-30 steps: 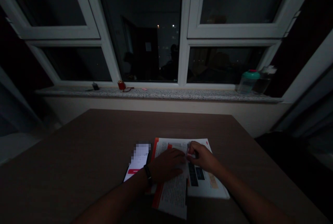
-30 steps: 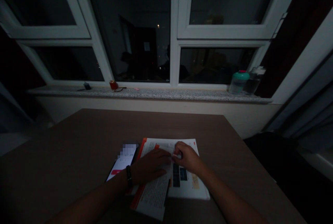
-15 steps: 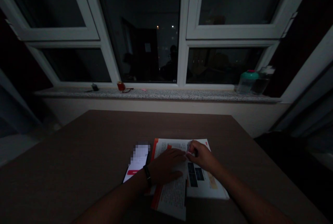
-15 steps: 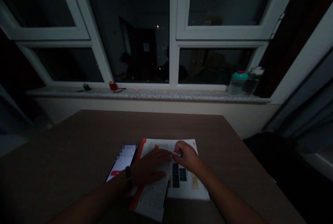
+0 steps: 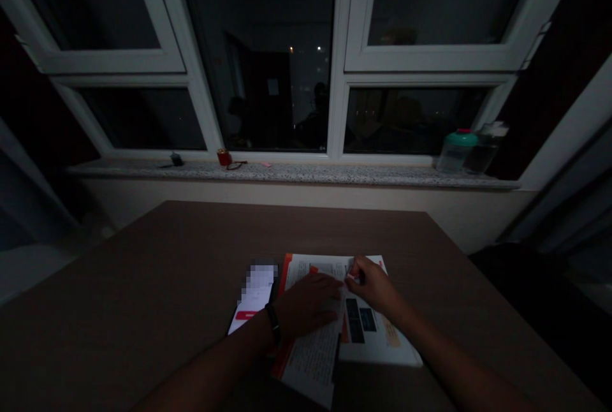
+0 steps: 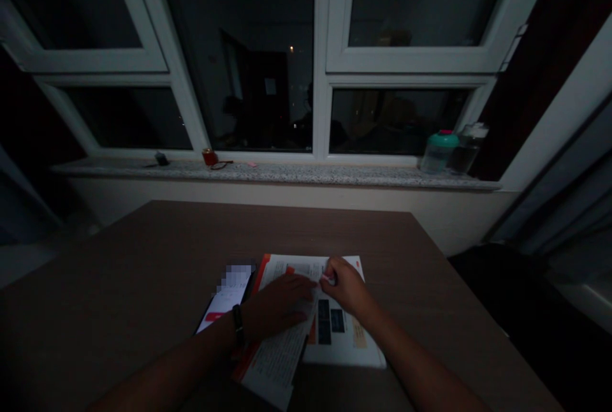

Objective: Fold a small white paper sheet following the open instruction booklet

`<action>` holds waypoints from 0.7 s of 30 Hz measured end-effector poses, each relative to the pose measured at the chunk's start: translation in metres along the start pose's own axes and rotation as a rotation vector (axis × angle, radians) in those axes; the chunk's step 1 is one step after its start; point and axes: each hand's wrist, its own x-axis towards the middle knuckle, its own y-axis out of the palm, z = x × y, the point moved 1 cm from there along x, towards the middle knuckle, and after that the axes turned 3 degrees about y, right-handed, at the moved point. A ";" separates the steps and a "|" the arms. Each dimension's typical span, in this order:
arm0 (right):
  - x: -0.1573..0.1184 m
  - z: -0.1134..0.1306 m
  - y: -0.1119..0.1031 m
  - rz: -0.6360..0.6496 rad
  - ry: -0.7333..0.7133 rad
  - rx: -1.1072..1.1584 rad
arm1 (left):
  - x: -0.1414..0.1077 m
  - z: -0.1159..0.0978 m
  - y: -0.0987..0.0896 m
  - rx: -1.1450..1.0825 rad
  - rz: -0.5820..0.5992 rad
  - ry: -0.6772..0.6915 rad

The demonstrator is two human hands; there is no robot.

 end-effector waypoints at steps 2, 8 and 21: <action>0.000 -0.001 0.000 -0.019 0.016 -0.012 | -0.001 0.000 0.002 0.029 -0.012 -0.009; -0.002 0.003 -0.001 0.081 -0.049 0.014 | -0.003 0.002 0.005 0.084 -0.065 -0.031; 0.000 -0.001 0.000 0.023 0.004 -0.043 | -0.002 0.002 0.002 0.060 -0.026 -0.026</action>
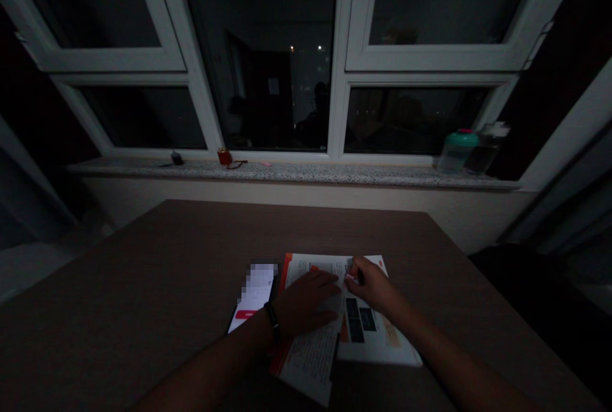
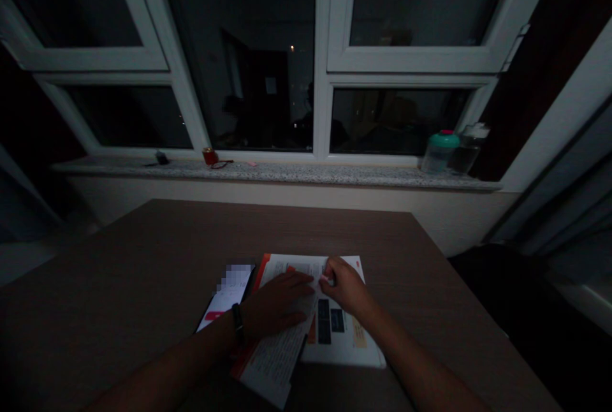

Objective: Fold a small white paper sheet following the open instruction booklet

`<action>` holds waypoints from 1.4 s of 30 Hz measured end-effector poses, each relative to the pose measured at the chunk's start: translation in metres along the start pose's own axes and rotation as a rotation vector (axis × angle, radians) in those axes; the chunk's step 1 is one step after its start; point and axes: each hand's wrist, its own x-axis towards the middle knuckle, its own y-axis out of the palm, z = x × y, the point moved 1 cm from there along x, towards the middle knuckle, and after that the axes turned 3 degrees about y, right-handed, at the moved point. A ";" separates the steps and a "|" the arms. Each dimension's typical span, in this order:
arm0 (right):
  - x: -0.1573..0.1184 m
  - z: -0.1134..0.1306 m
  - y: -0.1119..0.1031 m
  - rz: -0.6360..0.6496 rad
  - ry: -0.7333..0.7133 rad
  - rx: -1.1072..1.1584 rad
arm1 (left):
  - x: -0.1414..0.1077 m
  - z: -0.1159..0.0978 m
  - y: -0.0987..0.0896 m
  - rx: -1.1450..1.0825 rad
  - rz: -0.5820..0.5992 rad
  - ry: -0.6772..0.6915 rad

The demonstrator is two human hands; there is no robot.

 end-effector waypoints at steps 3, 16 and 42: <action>0.001 -0.001 -0.001 -0.056 0.049 -0.038 | 0.000 0.000 -0.001 -0.009 -0.003 0.004; -0.003 0.000 -0.003 -0.030 0.048 -0.023 | -0.001 0.000 0.001 -0.004 0.001 -0.026; -0.004 -0.001 -0.010 -0.124 0.112 0.113 | -0.005 0.000 0.003 0.093 0.024 -0.064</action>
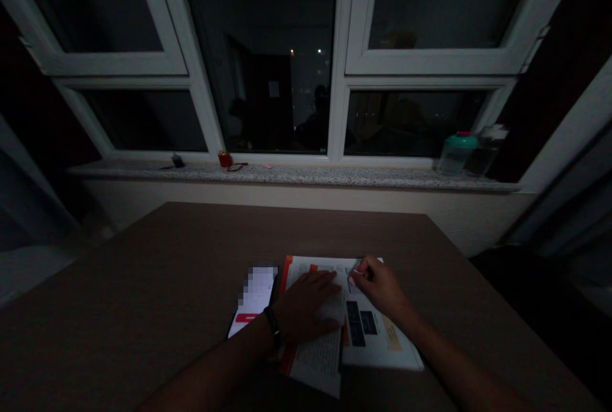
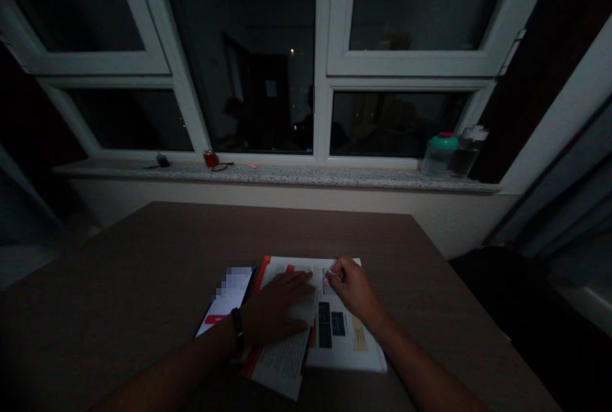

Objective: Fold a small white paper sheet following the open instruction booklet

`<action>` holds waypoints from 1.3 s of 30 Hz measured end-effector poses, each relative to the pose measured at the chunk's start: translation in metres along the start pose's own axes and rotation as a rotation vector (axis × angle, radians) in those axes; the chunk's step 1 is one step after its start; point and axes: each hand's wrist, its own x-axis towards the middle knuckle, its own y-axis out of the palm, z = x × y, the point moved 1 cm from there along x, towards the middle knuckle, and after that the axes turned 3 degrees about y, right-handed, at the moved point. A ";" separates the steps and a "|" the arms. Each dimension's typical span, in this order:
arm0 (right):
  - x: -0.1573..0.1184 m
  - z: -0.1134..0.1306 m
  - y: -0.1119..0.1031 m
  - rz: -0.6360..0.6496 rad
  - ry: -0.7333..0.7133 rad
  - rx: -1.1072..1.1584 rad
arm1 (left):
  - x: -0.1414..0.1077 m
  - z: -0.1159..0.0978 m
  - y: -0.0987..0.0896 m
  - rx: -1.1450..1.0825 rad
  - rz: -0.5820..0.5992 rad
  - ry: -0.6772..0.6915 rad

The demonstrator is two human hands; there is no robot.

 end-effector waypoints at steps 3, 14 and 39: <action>-0.001 0.005 0.000 0.079 -0.078 -0.024 | 0.001 -0.001 0.000 0.024 0.012 -0.022; -0.001 0.007 0.001 0.154 -0.156 -0.029 | 0.000 -0.007 0.000 0.059 0.029 -0.040; -0.007 0.010 0.005 0.296 -0.250 0.044 | 0.002 -0.007 0.000 0.063 0.029 -0.097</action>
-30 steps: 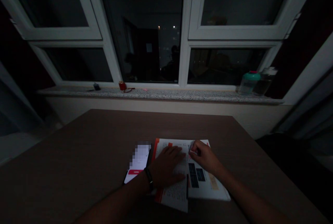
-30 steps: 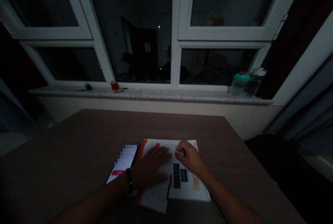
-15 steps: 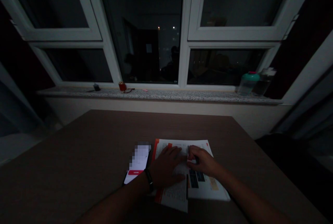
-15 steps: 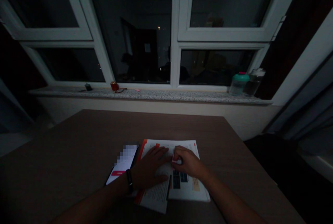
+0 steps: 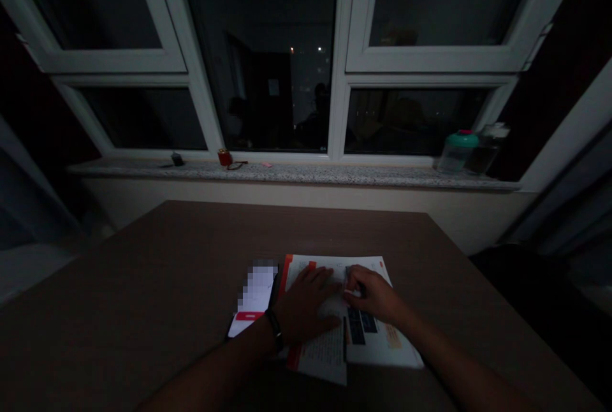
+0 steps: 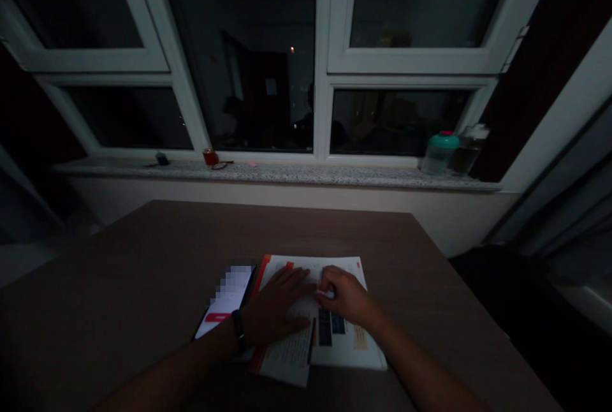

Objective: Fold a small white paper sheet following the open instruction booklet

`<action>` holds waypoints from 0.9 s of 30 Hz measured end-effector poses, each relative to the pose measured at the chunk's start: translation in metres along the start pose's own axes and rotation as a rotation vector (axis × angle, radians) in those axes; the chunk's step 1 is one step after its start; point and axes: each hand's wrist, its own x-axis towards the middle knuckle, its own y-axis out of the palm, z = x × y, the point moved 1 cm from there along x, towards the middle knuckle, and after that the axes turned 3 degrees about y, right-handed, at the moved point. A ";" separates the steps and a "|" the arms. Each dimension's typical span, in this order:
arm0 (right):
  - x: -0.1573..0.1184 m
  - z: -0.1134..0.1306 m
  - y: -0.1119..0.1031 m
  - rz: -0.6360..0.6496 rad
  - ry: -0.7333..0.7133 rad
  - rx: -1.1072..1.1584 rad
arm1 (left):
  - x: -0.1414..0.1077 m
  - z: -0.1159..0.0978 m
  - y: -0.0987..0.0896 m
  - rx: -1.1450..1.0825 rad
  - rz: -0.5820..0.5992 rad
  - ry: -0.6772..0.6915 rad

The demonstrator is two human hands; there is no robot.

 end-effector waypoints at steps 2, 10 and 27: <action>0.000 0.001 -0.001 -0.035 0.032 -0.025 | 0.000 0.001 0.001 0.004 -0.017 -0.003; 0.001 0.010 -0.004 0.011 -0.043 -0.009 | -0.001 0.006 0.006 0.002 -0.048 -0.014; -0.001 0.012 0.001 0.057 -0.025 0.014 | 0.002 0.003 0.005 -0.017 -0.139 0.003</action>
